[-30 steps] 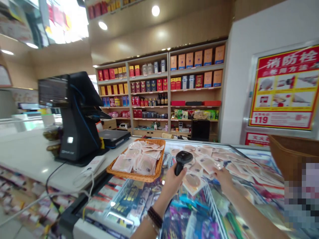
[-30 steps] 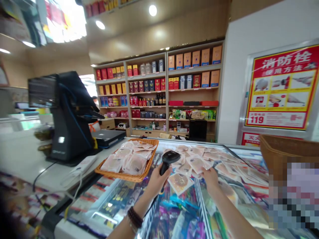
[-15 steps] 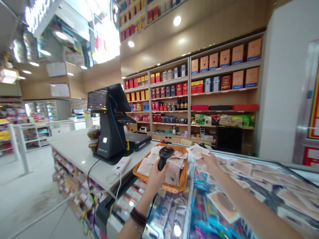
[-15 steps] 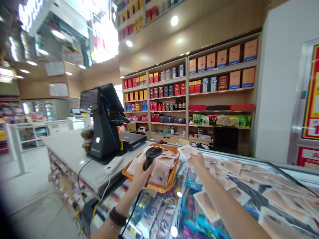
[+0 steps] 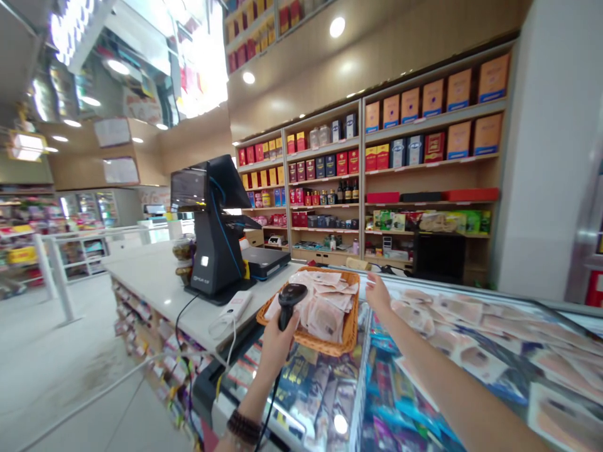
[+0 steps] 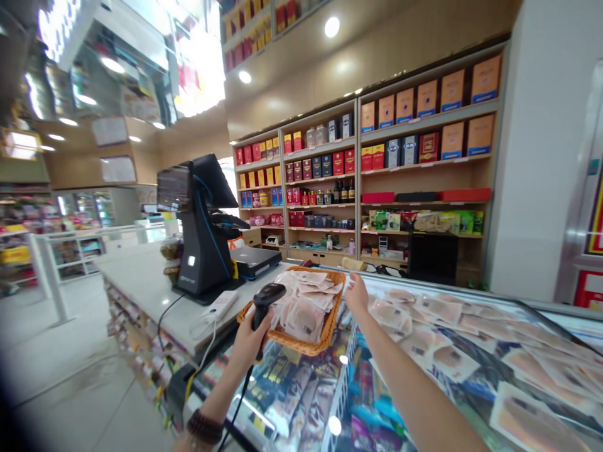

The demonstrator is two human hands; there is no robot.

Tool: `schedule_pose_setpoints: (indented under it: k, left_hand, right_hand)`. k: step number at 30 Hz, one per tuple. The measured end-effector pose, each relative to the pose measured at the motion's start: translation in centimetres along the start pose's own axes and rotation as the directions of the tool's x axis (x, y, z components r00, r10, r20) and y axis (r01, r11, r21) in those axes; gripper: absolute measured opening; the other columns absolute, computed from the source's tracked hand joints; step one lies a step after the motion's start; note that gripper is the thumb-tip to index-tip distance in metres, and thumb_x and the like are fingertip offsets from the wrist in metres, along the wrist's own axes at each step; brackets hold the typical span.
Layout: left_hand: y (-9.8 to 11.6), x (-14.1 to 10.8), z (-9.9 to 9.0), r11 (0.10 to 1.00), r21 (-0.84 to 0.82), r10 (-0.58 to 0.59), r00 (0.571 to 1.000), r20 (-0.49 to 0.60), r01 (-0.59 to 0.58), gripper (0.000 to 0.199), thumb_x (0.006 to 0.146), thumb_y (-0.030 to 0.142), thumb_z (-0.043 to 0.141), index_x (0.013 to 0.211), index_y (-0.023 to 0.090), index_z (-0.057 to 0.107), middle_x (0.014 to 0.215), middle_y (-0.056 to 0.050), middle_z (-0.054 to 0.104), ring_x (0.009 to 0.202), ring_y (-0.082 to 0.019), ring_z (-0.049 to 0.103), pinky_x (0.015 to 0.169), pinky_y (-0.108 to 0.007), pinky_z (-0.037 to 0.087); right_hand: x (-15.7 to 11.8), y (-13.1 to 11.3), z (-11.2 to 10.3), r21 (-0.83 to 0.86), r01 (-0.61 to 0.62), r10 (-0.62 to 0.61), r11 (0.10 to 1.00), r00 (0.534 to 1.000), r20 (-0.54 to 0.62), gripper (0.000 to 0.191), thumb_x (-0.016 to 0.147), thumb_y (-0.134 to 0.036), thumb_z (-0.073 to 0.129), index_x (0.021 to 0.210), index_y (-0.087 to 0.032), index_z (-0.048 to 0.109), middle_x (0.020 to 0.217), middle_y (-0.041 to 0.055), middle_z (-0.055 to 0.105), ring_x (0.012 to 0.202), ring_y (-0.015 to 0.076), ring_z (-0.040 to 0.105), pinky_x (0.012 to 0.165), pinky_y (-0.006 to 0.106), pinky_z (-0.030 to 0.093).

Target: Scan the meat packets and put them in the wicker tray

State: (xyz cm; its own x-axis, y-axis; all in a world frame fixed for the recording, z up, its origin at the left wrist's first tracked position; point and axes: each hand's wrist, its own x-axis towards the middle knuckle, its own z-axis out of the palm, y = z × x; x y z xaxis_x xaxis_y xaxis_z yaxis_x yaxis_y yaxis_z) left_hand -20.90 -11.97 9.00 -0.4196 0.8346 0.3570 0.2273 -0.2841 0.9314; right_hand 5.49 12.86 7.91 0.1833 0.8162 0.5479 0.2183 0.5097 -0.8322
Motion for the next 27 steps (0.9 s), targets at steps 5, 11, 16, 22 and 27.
schedule_pose_setpoints:
  k: [5,11,16,22,27]
  left_hand:
    - [1.3,-0.7,3.4,0.997,-0.062,0.047,0.999,-0.009,-0.047,0.059,0.080,0.078,0.078,0.081,0.021,0.062,0.048,0.007,0.047,0.041,-0.011,0.043,0.044,-0.023,0.033]
    - [3.9,-1.9,9.5,0.981,-0.174,0.115,0.984,0.133,-0.091,0.057,0.081,0.075,0.079,0.085,0.021,0.061,0.051,0.008,0.049,0.039,-0.010,0.044,0.043,-0.022,0.034]
    - [5.2,-2.9,14.9,0.974,-0.221,0.103,0.956,0.276,-0.042,0.056,0.081,0.073,0.081,0.088,0.021,0.064,0.049,0.008,0.050,0.038,-0.010,0.045,0.042,-0.022,0.034]
    - [5.3,-4.7,20.8,0.964,-0.262,0.072,0.916,0.396,0.037,0.055,0.078,0.073,0.081,0.083,0.022,0.060,0.052,0.008,0.050,0.039,-0.010,0.045,0.041,-0.022,0.032]
    - [3.0,-5.8,23.2,0.980,-0.183,0.019,0.891,0.454,0.072,0.051,0.082,0.069,0.081,0.084,0.022,0.062,0.051,0.007,0.049,0.041,-0.011,0.047,0.045,-0.023,0.031]
  right_hand:
    - [-2.2,2.2,-9.2,-0.154,-0.100,0.075,0.983,0.985,-0.158,0.038,0.068,-0.025,0.064,0.105,-0.027,0.073,0.109,0.0075,0.080,0.097,0.0281,0.075,0.098,0.046,0.060]
    - [-5.1,3.7,-19.2,-0.325,-0.177,0.123,0.929,0.976,-0.178,0.026,0.083,-0.036,0.067,0.104,-0.024,0.075,0.099,0.0085,0.081,0.090,0.0281,0.076,0.091,0.044,0.060]
    - [-8.3,4.2,-22.6,-0.561,0.010,0.058,0.828,0.993,0.102,0.046,0.084,-0.049,0.078,0.120,-0.020,0.078,0.126,0.0160,0.081,0.120,0.0356,0.074,0.109,0.049,0.055]
    - [-10.2,4.1,-22.6,-0.845,-0.110,0.175,0.523,0.984,-0.020,0.082,0.080,-0.058,0.089,0.148,-0.017,0.068,0.155,0.0237,0.065,0.151,0.0433,0.055,0.123,0.054,0.043]
    - [-9.7,3.9,-22.7,-0.857,-0.166,0.208,0.488,0.975,-0.071,0.075,0.081,-0.055,0.089,0.143,-0.018,0.071,0.147,0.0211,0.069,0.141,0.0401,0.061,0.116,0.050,0.046]
